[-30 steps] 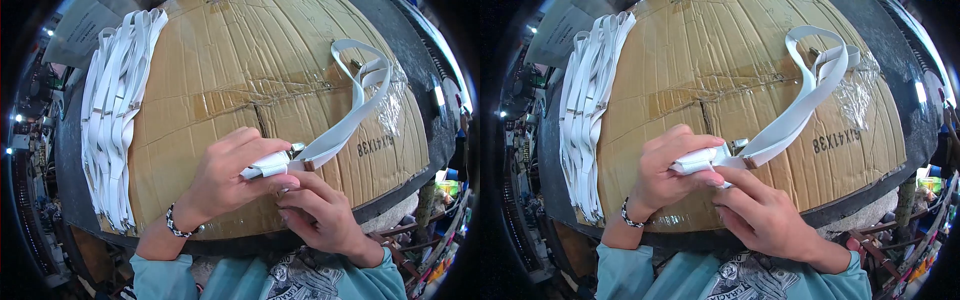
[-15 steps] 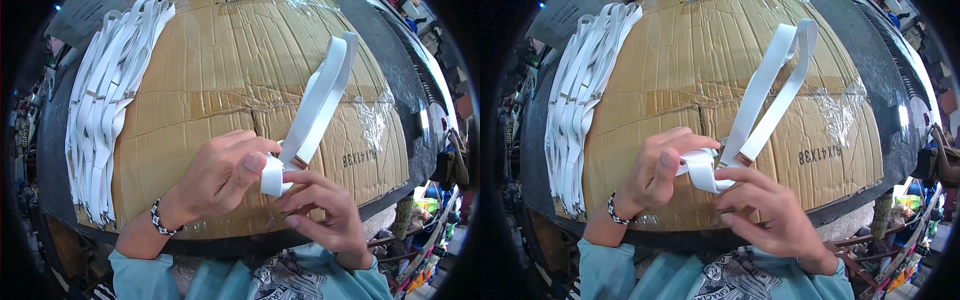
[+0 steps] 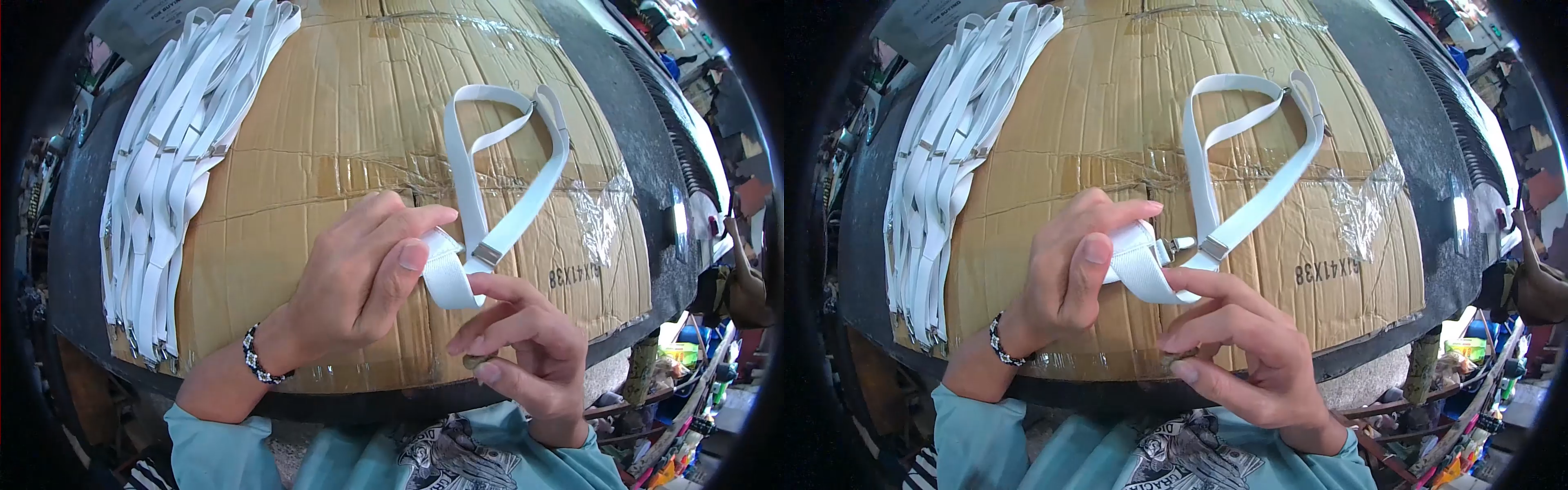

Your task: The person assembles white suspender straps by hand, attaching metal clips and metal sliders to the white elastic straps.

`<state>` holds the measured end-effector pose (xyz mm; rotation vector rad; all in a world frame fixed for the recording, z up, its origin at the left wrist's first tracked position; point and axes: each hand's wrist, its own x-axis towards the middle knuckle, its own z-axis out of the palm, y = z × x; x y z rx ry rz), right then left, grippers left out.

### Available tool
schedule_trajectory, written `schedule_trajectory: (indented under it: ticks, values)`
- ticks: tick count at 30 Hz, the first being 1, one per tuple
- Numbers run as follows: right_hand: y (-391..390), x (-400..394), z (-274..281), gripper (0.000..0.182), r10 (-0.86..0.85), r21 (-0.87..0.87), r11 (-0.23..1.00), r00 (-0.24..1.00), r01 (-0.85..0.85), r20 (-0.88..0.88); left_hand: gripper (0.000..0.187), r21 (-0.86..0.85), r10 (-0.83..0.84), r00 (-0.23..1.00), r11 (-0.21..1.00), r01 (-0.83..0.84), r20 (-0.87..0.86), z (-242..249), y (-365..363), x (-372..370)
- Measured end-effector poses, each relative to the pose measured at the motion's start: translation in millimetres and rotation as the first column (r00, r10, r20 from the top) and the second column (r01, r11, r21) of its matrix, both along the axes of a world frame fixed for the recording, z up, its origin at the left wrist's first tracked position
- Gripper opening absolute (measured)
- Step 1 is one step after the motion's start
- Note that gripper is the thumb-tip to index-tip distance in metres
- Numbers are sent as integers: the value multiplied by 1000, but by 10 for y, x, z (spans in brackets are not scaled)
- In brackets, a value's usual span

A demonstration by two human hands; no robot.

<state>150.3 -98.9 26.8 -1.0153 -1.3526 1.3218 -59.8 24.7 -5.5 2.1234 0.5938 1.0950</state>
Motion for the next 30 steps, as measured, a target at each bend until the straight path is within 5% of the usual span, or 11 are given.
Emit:
schedule_trajectory:
  ticks: [2, 5, 8, 10, 15, 18, 27, 30]
  values:
    - [-37, 63, 41, 16, 29, -122, 992, 1000, -30, -9, 29, 26, 23, 1000, 999, -22, -12, 0, -9, -2]
    - [49, 246, 134, 14, 316, -234, 940, 889, -248, 330, 30, 101, 27, 992, 995, -14, -127, -16, -3, 36]
    - [79, 645, 363, 15, 309, -182, 950, 848, -254, 430, 27, 47, -52, 963, 997, 67, -264, -36, -34, 41]
    - [76, 679, 608, 16, 4, -283, 954, 940, 99, 342, 24, -18, -156, 944, 987, 158, -291, -31, -58, 68]
    - [677, 532, 517, 21, -84, -60, 993, 963, 103, 257, 25, -201, -266, 953, 951, 235, -146, -12, -149, 92]
    - [913, 343, 183, 18, -127, -51, 988, 958, 145, 258, 25, -240, -250, 928, 953, 186, -275, -28, -102, 86]
    - [946, 246, -20, 15, -260, -116, 950, 938, 292, 231, 23, -98, -204, 919, 979, 181, -339, -6, -188, 140]
    - [946, 227, -45, 14, -315, -105, 928, 904, 357, 288, 28, -87, -82, 969, 994, 63, -232, -47, -261, 161]
